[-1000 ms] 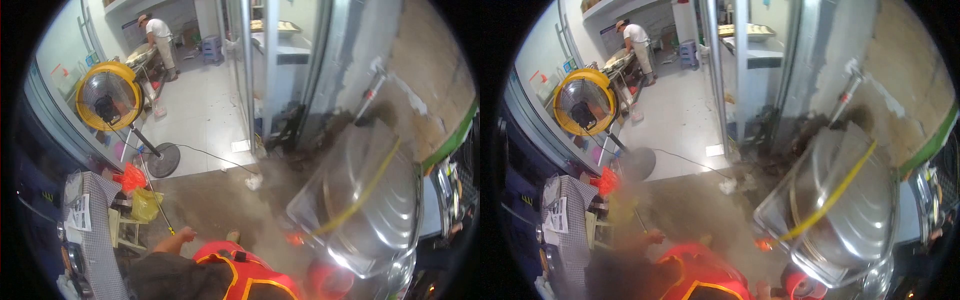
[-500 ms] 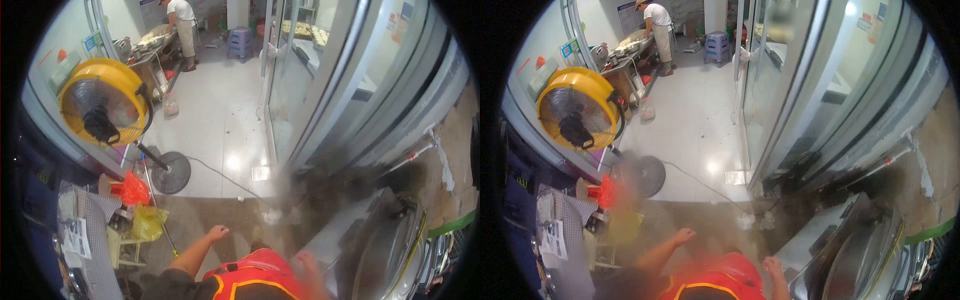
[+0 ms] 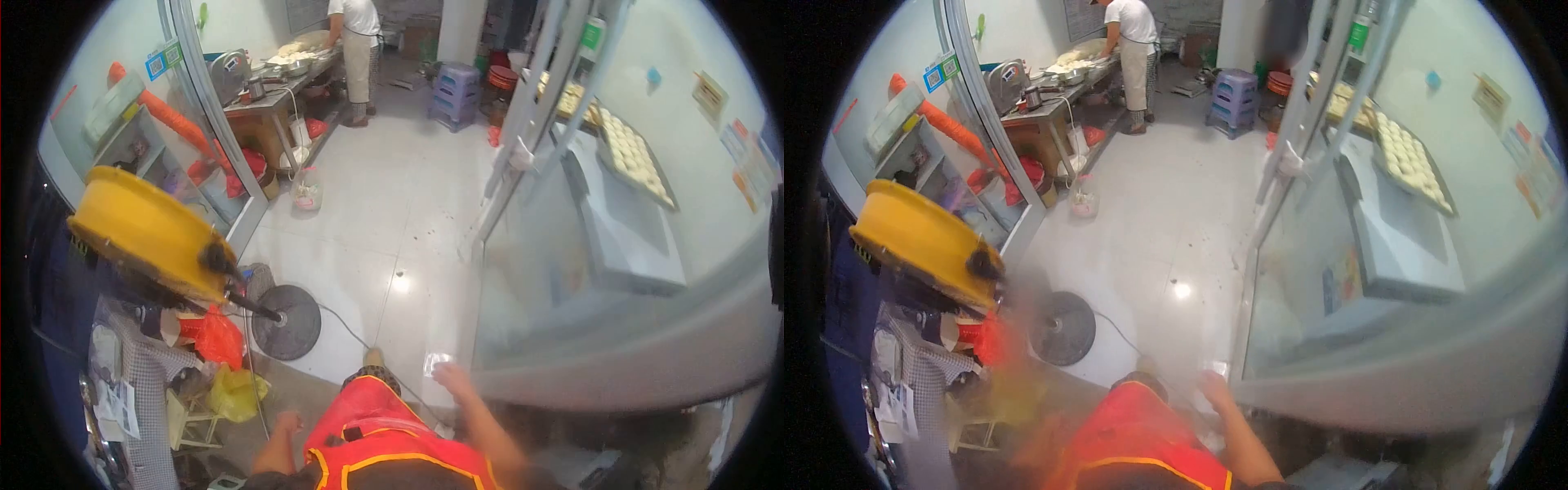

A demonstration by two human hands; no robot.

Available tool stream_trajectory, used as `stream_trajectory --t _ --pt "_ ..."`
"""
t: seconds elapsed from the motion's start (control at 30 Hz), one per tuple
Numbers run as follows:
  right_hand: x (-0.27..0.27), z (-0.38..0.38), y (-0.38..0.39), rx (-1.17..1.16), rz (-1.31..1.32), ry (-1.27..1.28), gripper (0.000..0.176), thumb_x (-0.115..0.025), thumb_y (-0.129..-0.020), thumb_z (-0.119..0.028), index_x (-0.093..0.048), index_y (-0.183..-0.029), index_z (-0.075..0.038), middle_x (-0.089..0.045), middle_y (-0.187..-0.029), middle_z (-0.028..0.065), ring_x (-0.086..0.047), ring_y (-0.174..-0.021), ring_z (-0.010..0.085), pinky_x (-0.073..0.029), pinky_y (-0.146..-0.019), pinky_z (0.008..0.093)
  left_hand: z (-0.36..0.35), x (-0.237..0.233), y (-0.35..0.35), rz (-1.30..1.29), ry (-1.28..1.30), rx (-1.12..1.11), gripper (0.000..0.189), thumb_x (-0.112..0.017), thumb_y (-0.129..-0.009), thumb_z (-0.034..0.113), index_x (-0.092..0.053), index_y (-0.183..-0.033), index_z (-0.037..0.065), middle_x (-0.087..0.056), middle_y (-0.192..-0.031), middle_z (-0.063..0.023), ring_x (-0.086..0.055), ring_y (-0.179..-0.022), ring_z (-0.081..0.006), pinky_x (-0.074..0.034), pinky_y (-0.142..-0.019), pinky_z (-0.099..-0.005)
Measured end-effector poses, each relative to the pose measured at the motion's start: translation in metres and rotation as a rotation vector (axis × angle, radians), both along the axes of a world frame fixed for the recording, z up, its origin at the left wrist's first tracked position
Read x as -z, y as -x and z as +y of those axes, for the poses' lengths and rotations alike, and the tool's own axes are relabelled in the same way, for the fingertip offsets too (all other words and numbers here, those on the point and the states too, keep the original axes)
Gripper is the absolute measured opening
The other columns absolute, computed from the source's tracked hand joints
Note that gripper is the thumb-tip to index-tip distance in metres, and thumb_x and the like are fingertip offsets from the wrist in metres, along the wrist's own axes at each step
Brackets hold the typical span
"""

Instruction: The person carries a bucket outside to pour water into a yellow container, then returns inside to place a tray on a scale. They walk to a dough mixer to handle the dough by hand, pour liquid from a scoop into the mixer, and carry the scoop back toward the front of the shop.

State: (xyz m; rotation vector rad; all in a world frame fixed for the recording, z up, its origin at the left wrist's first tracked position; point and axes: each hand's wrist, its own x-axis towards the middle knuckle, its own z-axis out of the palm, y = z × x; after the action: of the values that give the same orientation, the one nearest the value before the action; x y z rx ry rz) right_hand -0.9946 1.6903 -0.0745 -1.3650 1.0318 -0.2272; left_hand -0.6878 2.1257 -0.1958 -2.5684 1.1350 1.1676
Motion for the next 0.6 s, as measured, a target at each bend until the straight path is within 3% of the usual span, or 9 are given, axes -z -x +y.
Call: stream_trajectory --t 0.03,0.1,0.23,0.27,0.3,0.33,0.4,0.5,0.6 --pt "-0.007 -0.022 -0.028 -0.029 -0.016 -0.024 0.031 -0.052 -0.076 -0.021 -0.053 -0.098 0.001 -0.057 -0.083 0.0063 -0.053 -0.073 0.0136 -0.042 -0.064 0.0262 -0.020 0.007 -0.011 -0.008 -0.046 -0.001 0.021 -0.049 -0.076 0.022 -0.058 -0.080 0.003 -0.057 -0.071 -0.0078 -0.056 -0.062 -0.0173 -0.043 -0.047 -0.0319" --pt "-0.018 -0.069 -0.081 -0.074 -0.046 -0.067 0.033 -0.053 -0.077 -0.022 -0.052 -0.100 0.001 -0.058 -0.084 0.0072 -0.053 -0.075 0.0142 -0.043 -0.066 0.0273 -0.101 -0.020 -0.023 0.345 -0.170 -0.948 0.019 -0.052 -0.074 0.021 -0.058 -0.081 0.004 -0.057 -0.071 -0.0071 -0.057 -0.062 -0.0171 -0.043 -0.047 -0.0329" --pt "0.001 -0.178 -0.139 -0.147 0.160 -0.170 0.036 -0.053 -0.077 -0.020 -0.049 -0.106 0.000 -0.057 -0.088 0.0090 -0.054 -0.080 0.0154 -0.043 -0.070 0.0302 -0.253 0.067 -0.135 0.367 0.169 -1.015 0.020 -0.053 -0.073 0.021 -0.058 -0.074 0.001 -0.057 -0.066 -0.0090 -0.055 -0.055 -0.0170 -0.042 -0.045 -0.0336" --pt "0.003 -0.198 -0.142 -0.021 0.120 -0.231 0.030 -0.050 -0.077 -0.021 -0.052 -0.099 -0.001 -0.056 -0.088 0.0086 -0.052 -0.080 0.0171 -0.042 -0.070 0.0315 -0.298 0.012 -0.146 0.379 0.237 -1.036 0.021 -0.053 -0.073 0.021 -0.057 -0.072 0.001 -0.056 -0.064 -0.0094 -0.054 -0.054 -0.0170 -0.042 -0.044 -0.0338" --pt "0.003 -0.215 -0.133 0.103 0.090 -0.296 0.027 -0.047 -0.078 -0.022 -0.056 -0.092 -0.001 -0.056 -0.088 0.0081 -0.051 -0.079 0.0188 -0.040 -0.070 0.0328 -0.362 -0.048 -0.178 0.317 -0.022 -0.768 0.021 -0.050 -0.074 0.018 -0.055 -0.077 -0.003 -0.055 -0.062 -0.0099 -0.053 -0.052 -0.0183 -0.042 -0.046 -0.0322" --pt "0.039 -0.235 -0.108 -0.040 0.091 0.033 0.026 -0.046 -0.078 -0.021 -0.056 -0.091 -0.002 -0.056 -0.088 0.0085 -0.051 -0.077 0.0197 -0.041 -0.069 0.0337 -0.410 -0.079 -0.195 0.404 0.235 -0.888 0.021 -0.049 -0.075 0.017 -0.054 -0.079 -0.003 -0.055 -0.064 -0.0094 -0.053 -0.054 -0.0178 -0.043 -0.048 -0.0310" --pt "0.093 -0.272 -0.083 -0.014 0.177 0.194 0.023 -0.046 -0.076 -0.019 -0.057 -0.089 -0.004 -0.057 -0.089 0.0091 -0.052 -0.076 0.0218 -0.041 -0.067 0.0357 -0.494 -0.127 -0.243 0.532 0.564 -0.973 0.021 -0.048 -0.077 0.017 -0.054 -0.083 -0.002 -0.056 -0.069 -0.0082 -0.054 -0.059 -0.0164 -0.044 -0.053 -0.0285" --pt "0.055 -0.321 -0.083 0.387 0.176 -0.356 0.039 -0.050 -0.079 -0.021 -0.040 -0.113 -0.005 -0.050 -0.101 0.0079 -0.051 -0.087 0.0179 -0.042 -0.076 0.0323 -0.603 -0.193 -0.301 0.649 0.637 -0.896 0.021 -0.048 -0.078 0.019 -0.053 -0.085 0.000 -0.056 -0.075 -0.0067 -0.054 -0.066 -0.0139 -0.045 -0.058 -0.0259" --pt "0.109 -0.382 -0.107 -1.046 1.171 0.434 0.019 -0.050 -0.072 -0.022 -0.060 -0.082 -0.009 -0.059 -0.082 0.0067 -0.055 -0.079 0.0213 -0.042 -0.066 0.0362 -0.697 -0.218 -0.352 0.751 0.645 -0.821 0.022 -0.049 -0.078 0.020 -0.053 -0.087 0.000 -0.055 -0.077 -0.0060 -0.054 -0.069 -0.0132 -0.045 -0.060 -0.0252"
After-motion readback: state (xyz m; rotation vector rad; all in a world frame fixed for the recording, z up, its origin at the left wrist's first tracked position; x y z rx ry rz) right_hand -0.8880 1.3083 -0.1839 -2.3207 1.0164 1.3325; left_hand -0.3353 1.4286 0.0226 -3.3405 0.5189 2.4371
